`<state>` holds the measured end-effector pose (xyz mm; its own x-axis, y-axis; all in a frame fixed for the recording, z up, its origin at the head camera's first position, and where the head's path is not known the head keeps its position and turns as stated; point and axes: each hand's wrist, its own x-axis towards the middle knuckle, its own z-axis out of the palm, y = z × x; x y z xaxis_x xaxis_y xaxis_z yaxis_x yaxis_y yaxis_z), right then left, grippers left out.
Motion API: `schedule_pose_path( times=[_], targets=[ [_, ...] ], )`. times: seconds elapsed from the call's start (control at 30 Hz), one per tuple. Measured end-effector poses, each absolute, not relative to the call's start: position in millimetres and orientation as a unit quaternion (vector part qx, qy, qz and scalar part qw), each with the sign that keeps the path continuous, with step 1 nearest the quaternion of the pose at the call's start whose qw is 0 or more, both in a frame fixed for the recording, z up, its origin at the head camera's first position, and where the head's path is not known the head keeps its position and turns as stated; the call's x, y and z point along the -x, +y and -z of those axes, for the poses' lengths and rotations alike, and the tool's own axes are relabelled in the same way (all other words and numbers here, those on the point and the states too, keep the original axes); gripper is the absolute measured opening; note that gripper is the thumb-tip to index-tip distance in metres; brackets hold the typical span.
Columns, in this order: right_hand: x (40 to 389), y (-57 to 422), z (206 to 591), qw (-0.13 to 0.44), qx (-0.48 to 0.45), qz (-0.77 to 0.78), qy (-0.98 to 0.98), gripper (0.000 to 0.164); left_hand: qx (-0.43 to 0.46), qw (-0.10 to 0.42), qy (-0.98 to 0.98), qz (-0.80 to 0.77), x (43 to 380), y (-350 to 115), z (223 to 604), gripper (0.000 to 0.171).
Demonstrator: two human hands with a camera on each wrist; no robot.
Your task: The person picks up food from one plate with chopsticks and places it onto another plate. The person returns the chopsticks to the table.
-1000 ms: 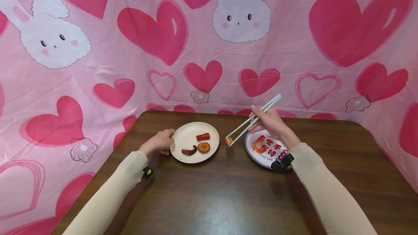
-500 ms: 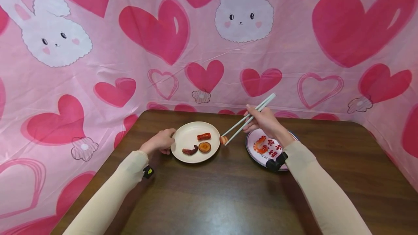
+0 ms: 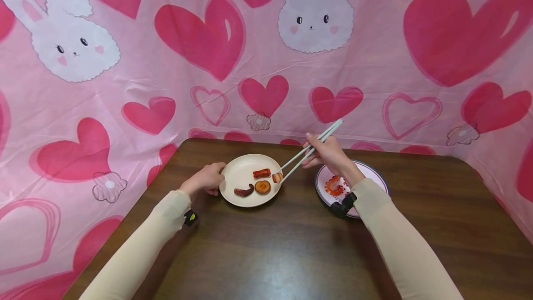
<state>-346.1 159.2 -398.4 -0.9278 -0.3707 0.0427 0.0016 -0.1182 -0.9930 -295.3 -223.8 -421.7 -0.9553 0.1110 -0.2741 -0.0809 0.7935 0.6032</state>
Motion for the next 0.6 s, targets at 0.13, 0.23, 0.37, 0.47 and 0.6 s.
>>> schedule_pose_path(
  times=[0.13, 0.23, 0.37, 0.47, 0.6],
  targets=[
    [346.2, 150.6, 400.7, 0.127, 0.139, 0.736, 0.65, 0.034, -0.007, 0.149, 0.935, -0.323, 295.1, -222.5, 421.7, 0.052],
    [346.8, 143.7, 402.0, 0.124, 0.136, 0.74, 0.647, 0.035, -0.009, 0.149, 0.934, -0.325, 295.9, -222.9, 422.6, 0.052],
    [348.0, 133.7, 403.5, 0.12, 0.139, 0.742, 0.645, 0.035, -0.011, 0.148, 0.934, -0.325, 297.6, -224.2, 424.1, 0.051],
    [348.9, 127.1, 405.1, 0.12, 0.14, 0.743, 0.643, 0.036, -0.011, 0.148, 0.933, -0.326, 298.1, -225.2, 424.3, 0.051],
    [349.5, 119.5, 407.5, 0.121, 0.138, 0.745, 0.642, 0.036, -0.015, 0.149, 0.932, -0.33, 297.6, -226.1, 424.2, 0.051]
  ],
)
